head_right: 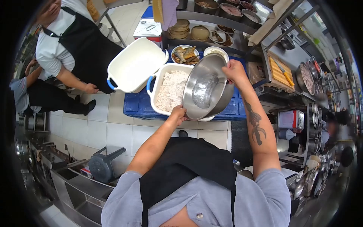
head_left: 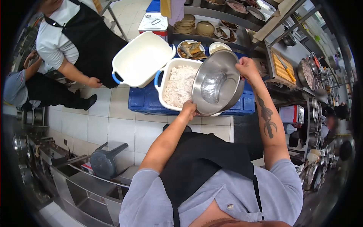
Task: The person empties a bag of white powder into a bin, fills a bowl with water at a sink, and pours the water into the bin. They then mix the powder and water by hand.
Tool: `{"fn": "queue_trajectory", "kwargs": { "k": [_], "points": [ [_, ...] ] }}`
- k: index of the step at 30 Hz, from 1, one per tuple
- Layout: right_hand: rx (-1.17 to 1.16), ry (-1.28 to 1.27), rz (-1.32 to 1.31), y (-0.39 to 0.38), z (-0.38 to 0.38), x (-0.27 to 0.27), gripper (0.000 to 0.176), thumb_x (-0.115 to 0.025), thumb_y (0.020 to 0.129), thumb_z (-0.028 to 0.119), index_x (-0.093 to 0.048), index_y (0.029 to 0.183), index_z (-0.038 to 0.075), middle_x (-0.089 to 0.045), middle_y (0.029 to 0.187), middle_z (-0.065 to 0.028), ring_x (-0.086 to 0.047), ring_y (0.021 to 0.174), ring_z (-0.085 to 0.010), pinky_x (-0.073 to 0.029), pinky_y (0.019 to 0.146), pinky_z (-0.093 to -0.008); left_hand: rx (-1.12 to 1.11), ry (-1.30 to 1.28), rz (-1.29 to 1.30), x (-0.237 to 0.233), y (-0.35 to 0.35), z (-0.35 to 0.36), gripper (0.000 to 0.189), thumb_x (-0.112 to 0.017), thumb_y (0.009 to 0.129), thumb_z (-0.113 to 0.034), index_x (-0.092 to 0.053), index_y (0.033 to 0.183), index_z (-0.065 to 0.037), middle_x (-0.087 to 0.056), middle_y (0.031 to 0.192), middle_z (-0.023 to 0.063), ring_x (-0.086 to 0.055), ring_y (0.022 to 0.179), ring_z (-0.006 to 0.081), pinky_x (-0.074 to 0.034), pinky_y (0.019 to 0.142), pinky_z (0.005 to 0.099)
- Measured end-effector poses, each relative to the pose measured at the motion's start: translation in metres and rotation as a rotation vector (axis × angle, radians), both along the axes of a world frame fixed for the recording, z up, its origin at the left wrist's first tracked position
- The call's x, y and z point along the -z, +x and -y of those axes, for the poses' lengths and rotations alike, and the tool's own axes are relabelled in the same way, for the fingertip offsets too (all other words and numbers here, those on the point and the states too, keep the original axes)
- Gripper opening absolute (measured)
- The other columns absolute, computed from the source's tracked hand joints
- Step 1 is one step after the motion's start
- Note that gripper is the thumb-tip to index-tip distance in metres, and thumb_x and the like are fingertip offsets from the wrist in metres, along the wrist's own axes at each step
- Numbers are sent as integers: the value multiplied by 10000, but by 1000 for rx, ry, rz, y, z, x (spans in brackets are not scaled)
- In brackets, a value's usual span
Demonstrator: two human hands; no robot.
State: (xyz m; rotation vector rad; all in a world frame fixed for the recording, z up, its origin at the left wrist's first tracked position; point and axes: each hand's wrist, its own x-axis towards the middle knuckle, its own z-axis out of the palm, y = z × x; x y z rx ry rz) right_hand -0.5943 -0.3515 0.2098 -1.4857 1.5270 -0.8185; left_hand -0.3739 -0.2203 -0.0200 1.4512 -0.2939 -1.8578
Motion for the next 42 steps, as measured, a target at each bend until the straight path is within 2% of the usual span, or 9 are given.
{"fn": "queue_trajectory", "kwargs": {
  "k": [6, 9, 15, 18, 21, 26, 32, 36, 42],
  "points": [
    [-213, -385, -573, 58, 27, -9, 177, -649, 677, 125, -509, 664, 17, -530, 545, -144, -570, 481, -266, -451, 456, -393, 39, 48, -309, 41, -46, 17, 257, -421, 886, -35, -514, 1126, -35, -598, 907, 113, -602, 709, 228, -520, 548, 385],
    [-226, -399, -730, 99, 22, -31, 222, -647, 658, 187, -560, 705, -12, -584, 719, -235, -580, 734, -417, -467, 670, -467, 96, 42, -569, 52, -70, 25, 200, -435, 904, -33, -545, 1071, -43, -617, 927, 92, -625, 781, 233, -546, 662, 389],
    [-159, -216, -880, 76, 13, -71, 258, -638, 704, 174, -614, 866, -26, -622, 845, -252, -618, 830, -392, -493, 747, -457, 85, 126, -572, -3, -79, 30, 237, -486, 878, -15, -473, 1112, -51, -586, 965, 93, -620, 778, 204, -558, 677, 377],
    [-33, -270, -839, -24, 14, -56, 233, -656, 697, 150, -536, 794, -24, -580, 715, -195, -605, 706, -362, -478, 643, -424, 139, 77, -520, -14, -68, 35, 257, -496, 860, -2, -454, 1105, -65, -573, 930, 85, -602, 761, 195, -553, 672, 369],
    [176, 120, -320, -117, -12, -28, 120, -593, 767, 97, -487, 753, 43, -543, 642, -63, -545, 444, -128, -396, 300, -256, 164, 39, -394, -25, -65, 44, 282, -491, 836, -8, -456, 1110, -65, -567, 926, 88, -597, 730, 185, -551, 621, 336],
    [514, 645, 310, -214, -98, 54, 440, -481, 847, 165, -415, 1239, -24, -592, 999, -188, -657, 676, -312, -574, 419, -394, 377, -174, -126, -59, -93, 72, 344, -490, 818, -18, -436, 1155, -65, -574, 948, 106, -593, 654, 184, -546, 582, 312],
    [620, 745, 876, -263, -146, 178, 375, -482, 780, 46, -445, 1132, -80, -603, 936, -188, -651, 724, -342, -590, 524, -424, 458, -166, -254, -80, -132, 111, 498, -509, 894, -161, -311, 1335, -42, -582, 1043, 126, -621, 822, 208, -527, 659, 306],
    [722, 739, 997, -285, -111, 219, 335, -467, 794, 48, -459, 1100, -89, -600, 921, -200, -647, 686, -343, -591, 525, -416, 533, -207, 32, -66, -120, 91, 492, -548, 896, -199, -365, 1330, -55, -590, 1071, 98, -604, 820, 169, -511, 679, 288],
    [674, 395, 549, -249, -44, 153, 286, -471, 789, 46, -465, 1046, -79, -594, 894, -168, -644, 674, -295, -599, 509, -393, 442, -81, 19, -48, -120, 60, 575, -617, 867, -221, -341, 1345, -58, -590, 1070, 106, -605, 850, 179, -509, 695, 301]
  ]
}}
